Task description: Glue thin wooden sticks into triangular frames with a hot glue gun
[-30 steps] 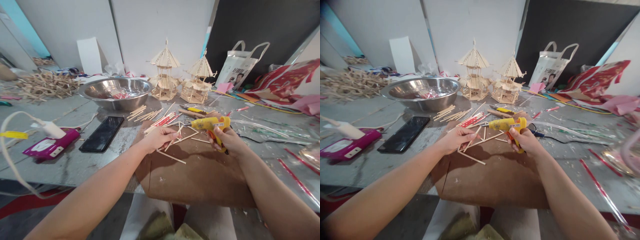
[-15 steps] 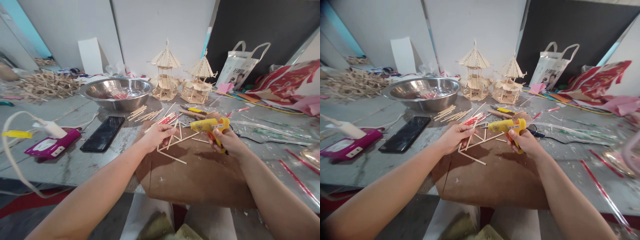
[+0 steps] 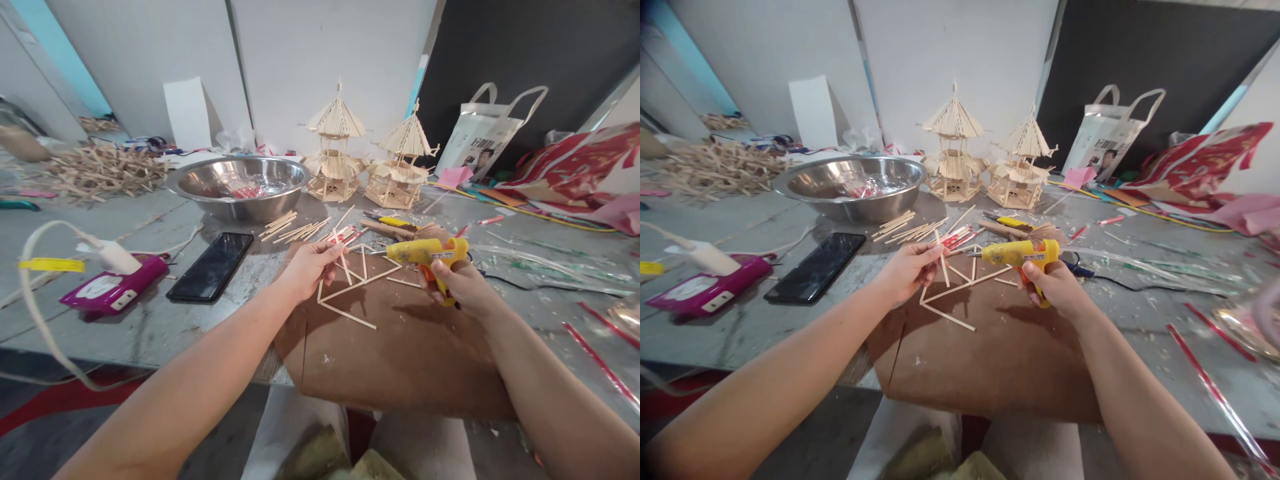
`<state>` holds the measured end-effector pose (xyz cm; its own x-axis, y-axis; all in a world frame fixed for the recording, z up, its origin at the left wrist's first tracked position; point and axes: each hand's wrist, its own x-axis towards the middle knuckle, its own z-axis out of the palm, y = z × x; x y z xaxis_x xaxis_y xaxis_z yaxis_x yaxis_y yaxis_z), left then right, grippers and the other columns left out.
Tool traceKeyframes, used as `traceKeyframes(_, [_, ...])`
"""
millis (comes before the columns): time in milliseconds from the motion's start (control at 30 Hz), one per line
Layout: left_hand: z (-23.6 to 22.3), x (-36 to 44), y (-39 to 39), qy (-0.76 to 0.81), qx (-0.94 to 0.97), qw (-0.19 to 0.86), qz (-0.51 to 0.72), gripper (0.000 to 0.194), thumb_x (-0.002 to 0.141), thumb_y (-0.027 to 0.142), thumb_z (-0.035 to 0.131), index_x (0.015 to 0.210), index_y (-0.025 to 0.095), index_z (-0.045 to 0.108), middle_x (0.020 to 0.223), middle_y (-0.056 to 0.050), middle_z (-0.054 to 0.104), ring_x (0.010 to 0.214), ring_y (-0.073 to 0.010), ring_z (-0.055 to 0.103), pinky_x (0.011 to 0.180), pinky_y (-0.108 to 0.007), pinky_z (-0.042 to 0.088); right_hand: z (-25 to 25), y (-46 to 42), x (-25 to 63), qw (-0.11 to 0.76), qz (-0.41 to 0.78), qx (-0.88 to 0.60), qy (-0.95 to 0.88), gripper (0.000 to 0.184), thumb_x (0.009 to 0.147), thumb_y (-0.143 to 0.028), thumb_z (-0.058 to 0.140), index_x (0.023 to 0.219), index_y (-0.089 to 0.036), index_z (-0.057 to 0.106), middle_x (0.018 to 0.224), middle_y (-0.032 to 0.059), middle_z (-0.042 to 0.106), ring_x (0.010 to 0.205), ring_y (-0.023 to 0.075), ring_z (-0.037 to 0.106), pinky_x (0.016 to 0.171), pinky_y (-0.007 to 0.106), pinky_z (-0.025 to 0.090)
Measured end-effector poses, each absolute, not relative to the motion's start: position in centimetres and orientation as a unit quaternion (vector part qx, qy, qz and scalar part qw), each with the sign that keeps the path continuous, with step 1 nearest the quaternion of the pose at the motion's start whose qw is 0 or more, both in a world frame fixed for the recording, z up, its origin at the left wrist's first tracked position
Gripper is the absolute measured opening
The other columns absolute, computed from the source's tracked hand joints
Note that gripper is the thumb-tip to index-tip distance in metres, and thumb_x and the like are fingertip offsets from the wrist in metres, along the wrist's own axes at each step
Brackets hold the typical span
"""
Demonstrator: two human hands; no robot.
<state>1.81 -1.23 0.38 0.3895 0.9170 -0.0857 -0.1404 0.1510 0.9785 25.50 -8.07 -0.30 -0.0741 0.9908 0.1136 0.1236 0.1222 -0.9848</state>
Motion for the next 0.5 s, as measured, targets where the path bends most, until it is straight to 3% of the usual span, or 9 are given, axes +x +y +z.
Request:
traceKeyframes(167, [0.4,1.7,-1.0,0.390,0.486,0.665,0.411,0.020,0.063,0.030,0.061,0.069,0.012,0.057,0.053,0.001,0.056,0.032,-0.0009,0.037,0.030,-0.013,0.027,-0.5,-8.2,25.1,0.452,0.458,-0.476,-0.600,0.037,0.064,-0.053,0.053,0.069,-0.016,0.049,0.053,-0.0013,0.052,0.032,0.0053,0.039,0.028,0.018,0.026])
traceKeyframes(500, [0.3,1.7,-0.9,0.376,0.484,0.670,0.419,0.016,0.066,0.028,0.060,0.066,0.013,0.056,0.052,0.002,0.056,0.031,-0.0013,0.038,0.030,-0.014,0.026,0.2,-8.1,26.8,0.514,0.424,-0.491,-0.561,0.039,0.064,-0.056,0.051,0.069,-0.018,0.047,0.054,-0.0009,0.053,0.031,0.0054,0.037,0.033,0.022,0.035])
